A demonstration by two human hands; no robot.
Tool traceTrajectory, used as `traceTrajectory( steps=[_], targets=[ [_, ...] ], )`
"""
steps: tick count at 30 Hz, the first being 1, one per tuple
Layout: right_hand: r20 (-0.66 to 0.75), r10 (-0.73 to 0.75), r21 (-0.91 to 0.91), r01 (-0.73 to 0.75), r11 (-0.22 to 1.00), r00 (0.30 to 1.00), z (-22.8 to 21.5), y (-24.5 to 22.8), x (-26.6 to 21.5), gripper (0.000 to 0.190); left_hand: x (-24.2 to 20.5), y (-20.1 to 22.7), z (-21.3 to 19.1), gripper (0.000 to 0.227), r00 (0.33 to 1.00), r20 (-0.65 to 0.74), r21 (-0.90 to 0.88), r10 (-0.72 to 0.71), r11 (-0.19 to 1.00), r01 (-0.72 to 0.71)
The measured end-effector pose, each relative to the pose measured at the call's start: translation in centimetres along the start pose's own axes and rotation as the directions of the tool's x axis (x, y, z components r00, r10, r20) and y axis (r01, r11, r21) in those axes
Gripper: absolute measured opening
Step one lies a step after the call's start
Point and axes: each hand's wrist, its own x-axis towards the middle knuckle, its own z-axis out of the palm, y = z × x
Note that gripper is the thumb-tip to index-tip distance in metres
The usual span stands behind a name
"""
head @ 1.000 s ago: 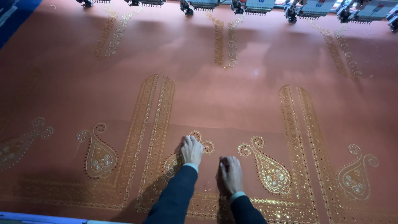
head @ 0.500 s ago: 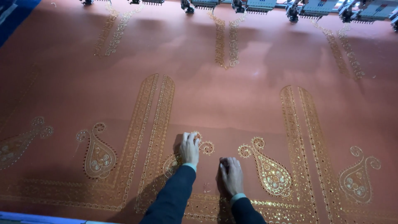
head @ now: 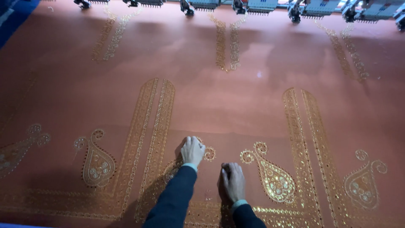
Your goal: Inspecting and smoothing out embroidered fabric on a large industrial embroidery machine to check for defects.
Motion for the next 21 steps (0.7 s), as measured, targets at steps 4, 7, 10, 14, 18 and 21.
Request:
traceTrajectory(
  steps=[4, 7, 10, 14, 18, 21],
  targets=[
    [-0.006, 0.009, 0.003, -0.009, 1.000, 1.000, 0.5, 0.5, -0.2, 0.013, -0.1, 0.4, -2.9, 0.034, 0.953, 0.303, -0.128, 0.006, 0.991, 0.035],
    [-0.007, 0.040, 0.004, -0.040, 0.999, 0.999, 0.3, -0.2, 0.0, 0.011, -0.5, -1.2, 1.8, 0.032, 0.993, 0.088, -0.060, 0.073, 0.996, -0.068],
    [0.006, 0.053, 0.004, -0.053, 0.999, 0.999, -0.1, -0.2, 0.3, 0.014, -0.7, -2.4, 2.1, 0.036, 0.988, -0.074, -0.306, 0.133, 0.940, -0.150],
    [0.032, 0.059, 0.025, -0.060, 0.998, 0.998, -0.3, 0.2, -0.5, 0.016, -2.0, -2.2, -1.3, 0.026, 0.982, -0.178, -0.626, -0.060, 0.777, -0.066],
    [0.034, 0.058, 0.022, -0.058, 0.998, 0.998, 0.0, 0.4, 0.0, 0.013, -1.3, -0.1, -6.8, 0.024, 0.988, 0.154, -0.812, -0.011, 0.569, 0.133],
    [0.039, 0.054, -0.007, -0.054, 0.999, 0.998, 0.2, 0.9, 0.0, 0.012, -1.4, -0.1, -7.5, 0.028, 0.990, 0.134, -0.824, -0.050, 0.549, 0.139]
  ],
)
